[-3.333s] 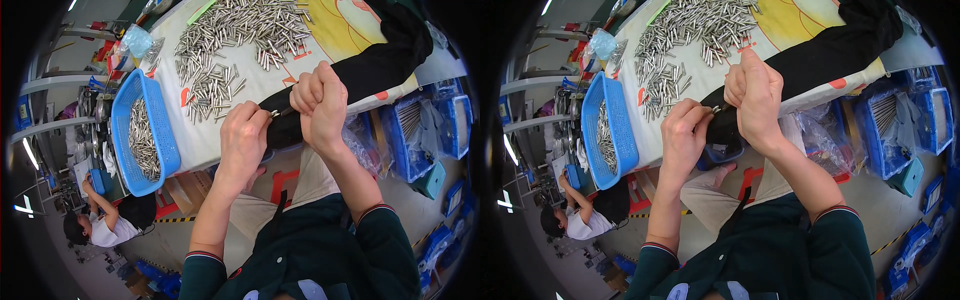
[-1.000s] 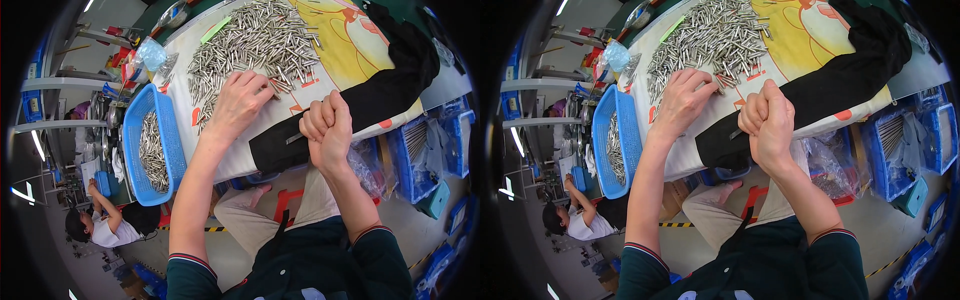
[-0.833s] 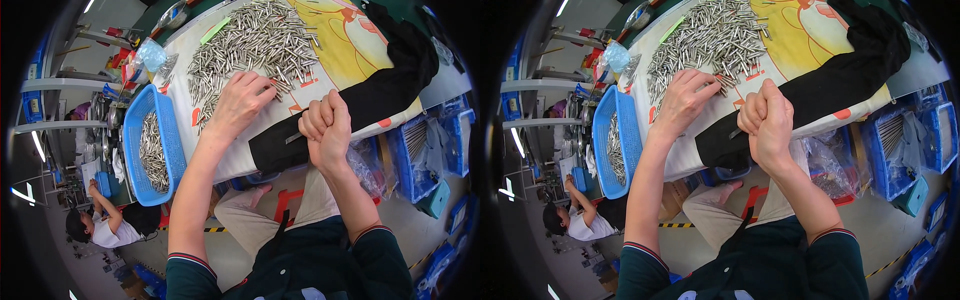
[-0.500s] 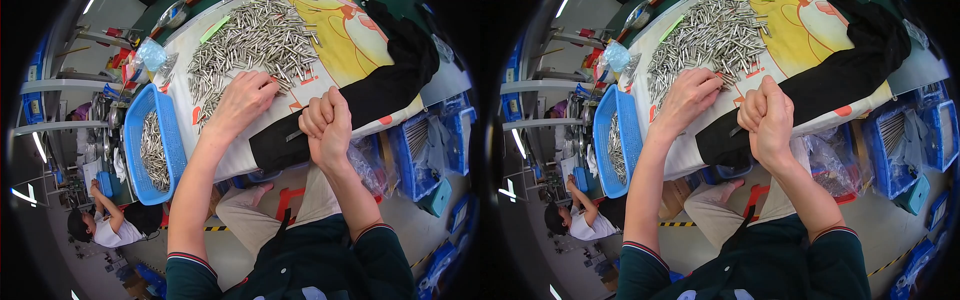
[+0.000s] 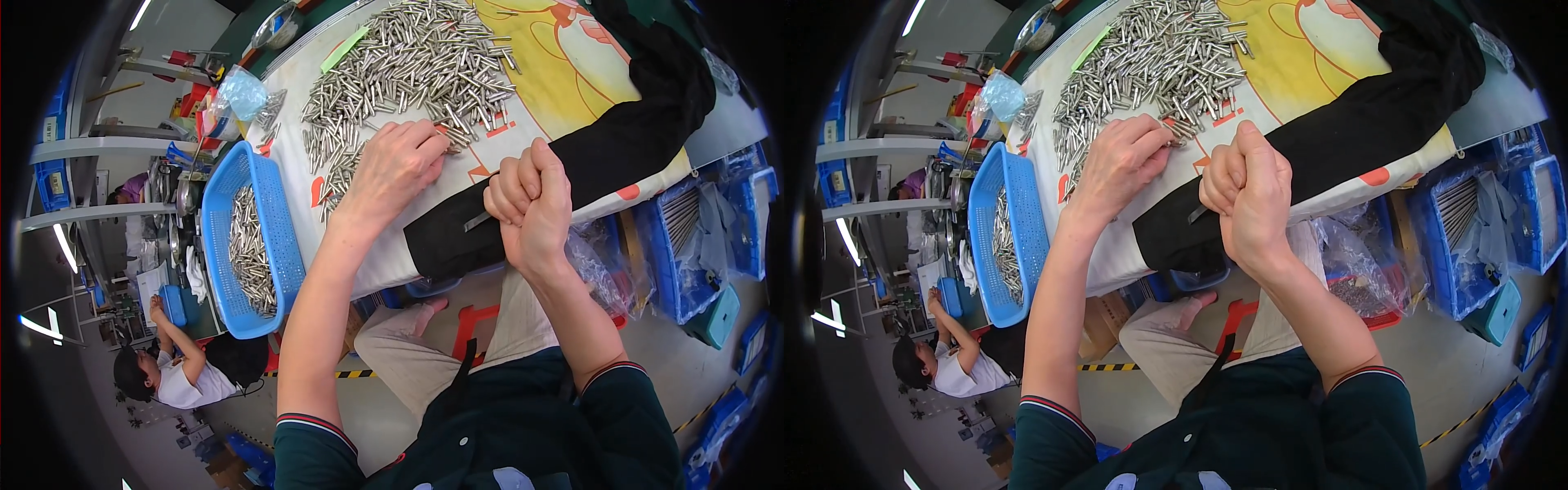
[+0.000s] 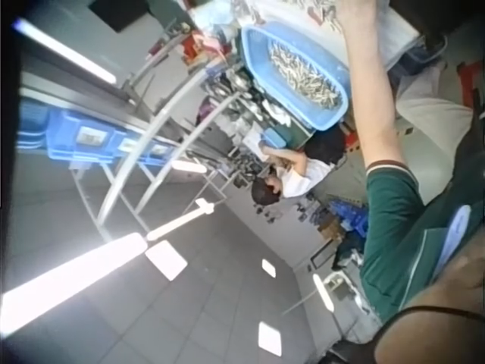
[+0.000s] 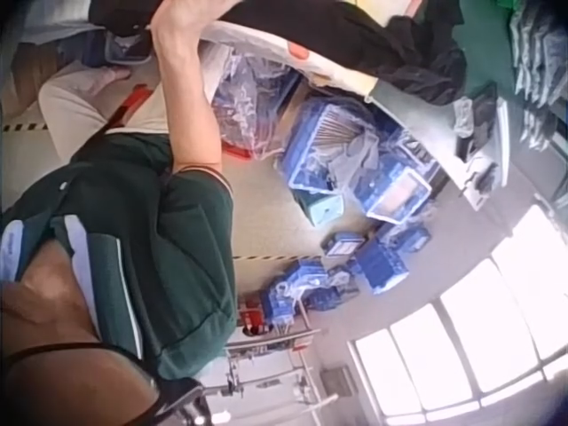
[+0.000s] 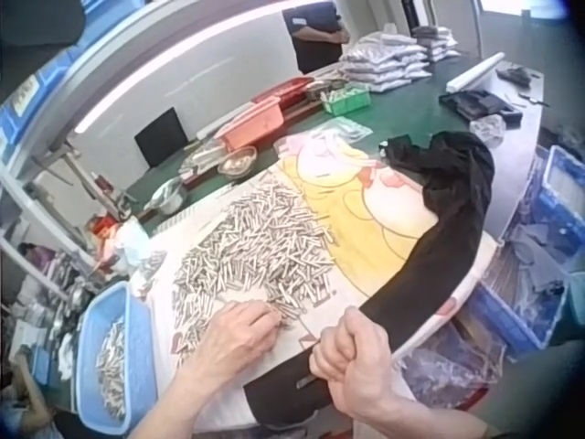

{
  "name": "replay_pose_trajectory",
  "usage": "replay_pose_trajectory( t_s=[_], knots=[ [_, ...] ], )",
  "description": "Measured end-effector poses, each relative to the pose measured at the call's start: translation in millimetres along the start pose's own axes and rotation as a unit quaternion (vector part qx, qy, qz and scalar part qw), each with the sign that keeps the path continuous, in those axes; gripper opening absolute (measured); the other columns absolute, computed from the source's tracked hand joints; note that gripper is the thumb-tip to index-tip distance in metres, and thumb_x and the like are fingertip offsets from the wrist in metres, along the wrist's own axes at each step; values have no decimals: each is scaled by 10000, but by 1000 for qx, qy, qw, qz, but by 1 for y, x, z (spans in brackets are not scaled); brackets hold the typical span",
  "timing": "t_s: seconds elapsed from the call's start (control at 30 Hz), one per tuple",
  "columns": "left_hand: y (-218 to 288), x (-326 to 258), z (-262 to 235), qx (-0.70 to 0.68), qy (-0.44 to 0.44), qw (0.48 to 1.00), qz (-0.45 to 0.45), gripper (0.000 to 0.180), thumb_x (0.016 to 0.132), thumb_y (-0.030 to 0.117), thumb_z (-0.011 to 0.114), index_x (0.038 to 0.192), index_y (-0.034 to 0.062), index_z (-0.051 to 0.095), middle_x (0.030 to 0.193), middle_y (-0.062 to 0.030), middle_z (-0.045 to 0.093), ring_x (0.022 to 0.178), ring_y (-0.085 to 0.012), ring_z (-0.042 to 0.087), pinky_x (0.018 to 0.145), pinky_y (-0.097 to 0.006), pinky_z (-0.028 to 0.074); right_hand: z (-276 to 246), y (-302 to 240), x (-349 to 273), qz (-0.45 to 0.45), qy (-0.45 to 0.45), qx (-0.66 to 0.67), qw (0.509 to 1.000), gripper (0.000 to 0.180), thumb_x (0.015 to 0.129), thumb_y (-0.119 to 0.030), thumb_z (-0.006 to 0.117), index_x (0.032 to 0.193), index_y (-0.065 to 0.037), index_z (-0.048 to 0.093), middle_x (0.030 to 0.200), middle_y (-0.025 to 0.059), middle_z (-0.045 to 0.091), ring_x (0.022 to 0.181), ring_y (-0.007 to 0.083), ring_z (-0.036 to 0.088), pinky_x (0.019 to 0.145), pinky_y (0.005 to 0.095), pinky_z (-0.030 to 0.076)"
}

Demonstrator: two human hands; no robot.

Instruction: Assembling small metal components into a fabric sleeve at a workbench.

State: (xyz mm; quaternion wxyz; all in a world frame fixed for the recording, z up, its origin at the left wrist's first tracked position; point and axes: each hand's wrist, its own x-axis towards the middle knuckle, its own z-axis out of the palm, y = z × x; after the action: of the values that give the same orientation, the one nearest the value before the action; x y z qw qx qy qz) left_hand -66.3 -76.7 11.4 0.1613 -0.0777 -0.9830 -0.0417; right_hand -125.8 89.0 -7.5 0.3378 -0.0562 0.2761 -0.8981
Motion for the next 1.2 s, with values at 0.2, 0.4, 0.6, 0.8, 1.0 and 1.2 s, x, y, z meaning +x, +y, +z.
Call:
replay_pose_trajectory(
  t_s=[0.2, 0.4, 0.6, 0.8, 1.0, 1.2],
  knots=[
    [2, 2, 4, 10, 0, 1000, -24, 178, 702, 17, 625, 871, 29, 570, 730, -102, 510, 684, -287, 537, 616, -372, 435, 1, 1, 0, 2, 4, -7, 1000, 430, 976, -278, 339, 579, -134, 260, 466, -25, 242, 380, 75, 167, 390, 246, 176],
    [8, -11, -11, -9, -17, 999, -48, 124, 695, 5, 612, 793, 6, 536, 714, -114, 508, 668, -298, 534, 599, -393, 434, 1, 1, 0, 1, 3, -2, 1000, 419, 972, -273, 344, 584, -135, 266, 464, -27, 241, 376, 75, 166, 392, 245, 183],
    [52, -32, -31, -62, -65, 990, -105, 144, 671, -23, 620, 788, 8, 543, 725, -109, 503, 665, -290, 528, 608, -383, 433, -1, 1, 1, -4, 2, -6, 1000, 417, 971, -272, 343, 584, -135, 265, 464, -27, 239, 377, 75, 165, 396, 244, 186],
    [68, -43, -28, -49, -62, 985, -151, 165, 687, 12, 664, 831, 7, 585, 749, -109, 523, 681, -292, 541, 621, -371, 440, 0, 1, 1, -4, 6, 4, 1000, 429, 968, -265, 355, 575, -121, 261, 464, -15, 254, 385, 81, 171, 394, 257, 180],
    [72, -53, -24, -107, -22, 977, -183, 215, 685, 34, 694, 879, 6, 606, 786, -97, 536, 699, -272, 547, 629, -364, 443, -1, 2, 0, -1, 2, -6, 1000, 415, 971, -270, 337, 584, -138, 264, 467, -28, 239, 384, 77, 168, 406, 245, 190],
    [76, -61, -20, -127, 21, 971, -202, 240, 674, 38, 701, 891, 9, 603, 798, -88, 527, 706, -260, 536, 635, -361, 436, 6, -2, 0, 8, 15, -4, 1000, 415, 970, -262, 337, 581, -137, 266, 467, -29, 240, 387, 76, 169, 412, 244, 192]
  ],
)
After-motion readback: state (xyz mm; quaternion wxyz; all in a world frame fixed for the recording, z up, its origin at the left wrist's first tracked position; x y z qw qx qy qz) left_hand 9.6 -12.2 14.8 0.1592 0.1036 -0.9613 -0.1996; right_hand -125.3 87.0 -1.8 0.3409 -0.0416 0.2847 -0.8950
